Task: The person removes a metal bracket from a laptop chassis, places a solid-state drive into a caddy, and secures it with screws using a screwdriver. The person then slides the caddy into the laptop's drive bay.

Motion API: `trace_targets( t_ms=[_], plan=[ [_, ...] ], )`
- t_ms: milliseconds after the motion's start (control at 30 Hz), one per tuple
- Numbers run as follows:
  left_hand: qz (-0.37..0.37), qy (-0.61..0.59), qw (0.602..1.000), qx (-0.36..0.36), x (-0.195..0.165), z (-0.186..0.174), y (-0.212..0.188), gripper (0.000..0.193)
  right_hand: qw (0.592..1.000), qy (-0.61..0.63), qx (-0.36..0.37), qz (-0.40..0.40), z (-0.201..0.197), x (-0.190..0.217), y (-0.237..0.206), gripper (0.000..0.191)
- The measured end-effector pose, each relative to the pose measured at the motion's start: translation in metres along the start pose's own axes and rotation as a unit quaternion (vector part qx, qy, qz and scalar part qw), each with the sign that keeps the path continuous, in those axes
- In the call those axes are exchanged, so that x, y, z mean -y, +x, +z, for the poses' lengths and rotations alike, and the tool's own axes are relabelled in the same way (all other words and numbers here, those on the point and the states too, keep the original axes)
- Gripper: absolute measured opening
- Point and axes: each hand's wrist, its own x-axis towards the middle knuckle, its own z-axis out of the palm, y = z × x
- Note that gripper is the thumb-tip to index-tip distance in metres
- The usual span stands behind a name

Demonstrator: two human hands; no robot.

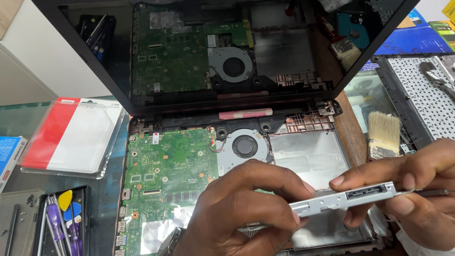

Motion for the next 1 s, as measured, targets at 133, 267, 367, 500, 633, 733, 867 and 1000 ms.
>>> trace_targets(
  t_ms=[133,267,367,500,633,733,867,1000],
  plan=[
    [0.006,0.014,1.0,0.003,-0.002,-0.001,0.0,0.032,1.0,-0.007,0.014,-0.01,0.001,0.003,0.0,0.026],
    [0.006,0.015,1.0,0.003,0.0,-0.002,0.001,0.033,0.998,-0.051,0.035,-0.025,0.002,0.004,0.0,0.025],
    [0.009,0.019,1.0,0.01,0.002,-0.002,0.001,0.037,0.996,-0.082,0.028,-0.03,0.001,0.004,0.0,0.025],
    [-0.004,0.02,1.0,-0.001,0.005,0.004,0.002,0.041,0.999,-0.027,-0.031,0.018,-0.002,0.002,0.0,0.026],
    [-0.04,-0.01,0.999,-0.02,0.003,0.007,0.004,0.044,0.996,0.068,-0.042,0.024,-0.006,0.0,0.002,0.023],
    [-0.091,-0.037,0.995,-0.035,0.001,0.006,0.006,0.043,0.997,0.043,-0.063,0.014,-0.008,-0.003,0.002,0.024],
    [-0.126,-0.027,0.991,-0.045,0.001,0.004,0.01,0.037,0.996,0.034,-0.08,-0.004,-0.011,-0.005,0.001,0.024],
    [-0.113,0.047,0.992,-0.004,0.0,0.002,0.015,0.03,0.993,-0.002,-0.113,-0.031,-0.017,-0.003,0.001,0.022]
  ],
)
